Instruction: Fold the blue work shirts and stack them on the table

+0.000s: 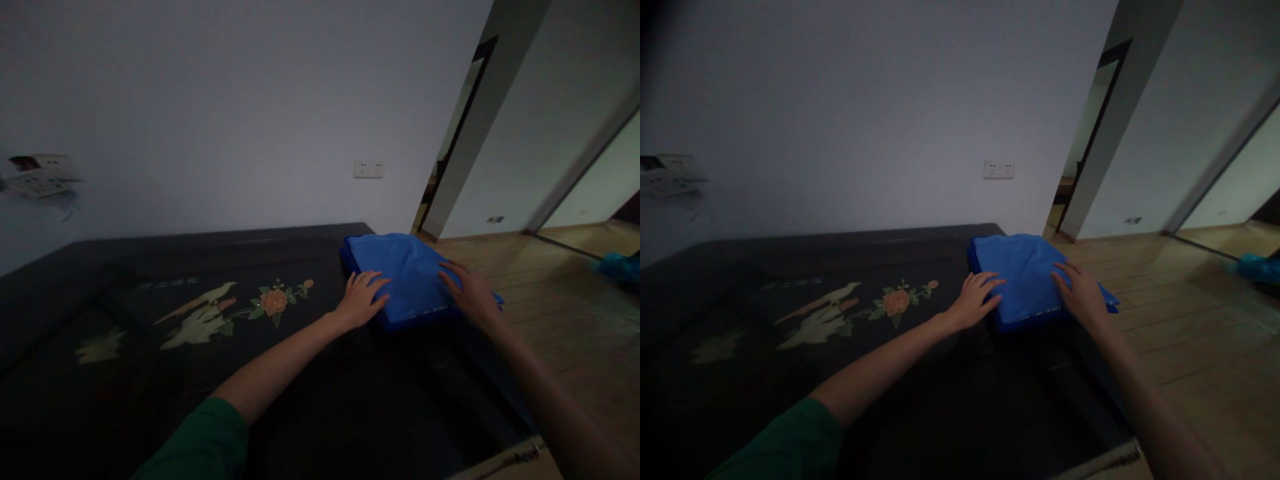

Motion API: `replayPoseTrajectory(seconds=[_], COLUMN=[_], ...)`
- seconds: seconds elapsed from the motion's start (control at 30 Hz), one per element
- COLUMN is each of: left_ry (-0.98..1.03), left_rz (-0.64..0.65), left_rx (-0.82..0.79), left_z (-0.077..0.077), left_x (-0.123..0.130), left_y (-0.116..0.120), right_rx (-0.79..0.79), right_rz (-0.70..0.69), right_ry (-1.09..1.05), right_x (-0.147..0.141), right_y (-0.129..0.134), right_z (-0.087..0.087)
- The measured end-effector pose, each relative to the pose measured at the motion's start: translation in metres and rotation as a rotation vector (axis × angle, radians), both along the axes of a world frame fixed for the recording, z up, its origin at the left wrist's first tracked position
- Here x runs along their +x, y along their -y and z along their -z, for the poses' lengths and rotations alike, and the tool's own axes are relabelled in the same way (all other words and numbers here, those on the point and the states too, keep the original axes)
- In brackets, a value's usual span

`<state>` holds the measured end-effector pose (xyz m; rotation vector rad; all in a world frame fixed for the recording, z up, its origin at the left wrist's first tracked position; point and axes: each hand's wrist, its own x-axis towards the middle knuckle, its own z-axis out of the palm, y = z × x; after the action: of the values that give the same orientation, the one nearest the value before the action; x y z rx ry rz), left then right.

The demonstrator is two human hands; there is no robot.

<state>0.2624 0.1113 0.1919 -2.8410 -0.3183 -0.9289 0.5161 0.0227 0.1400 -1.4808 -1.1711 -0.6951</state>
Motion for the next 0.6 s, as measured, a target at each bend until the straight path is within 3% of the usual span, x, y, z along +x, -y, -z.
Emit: replayPoseTrajectory(seconds=[0.1,0.2,0.3,0.4,0.5,0.6], left_ry=[0.111,0.108,0.018,-0.096,-0.241,-0.402], left_rz=[0.048,-0.008,-0.135,-0.133,-0.024,0.053], left_rx=[0.03,-0.012,-0.025,0.006,0.041,0.121], left_z=[-0.015,-0.008,0.023,0.061,0.093,0.109], left_x=[-0.065,-0.141,-0.21,-0.262,-0.29,-0.298], left_y=[0.012,0.024,0.031,0.034,0.034,0.032], right_rx=[0.253,0.332,0.162,-0.061,-0.183,-0.277], right_rz=[-0.148,-0.434,-0.778,-0.992,-1.214,-1.432], right_ry=[0.055,0.146,0.297,0.498,0.685,0.726], right_x=[-0.06,-0.145,-0.233,-0.303,-0.344,-0.359], right_y=[0.026,0.027,0.001,-0.024,-0.032,-0.034], right_z=[-0.025,-0.032,-0.009,0.026,0.056,0.075])
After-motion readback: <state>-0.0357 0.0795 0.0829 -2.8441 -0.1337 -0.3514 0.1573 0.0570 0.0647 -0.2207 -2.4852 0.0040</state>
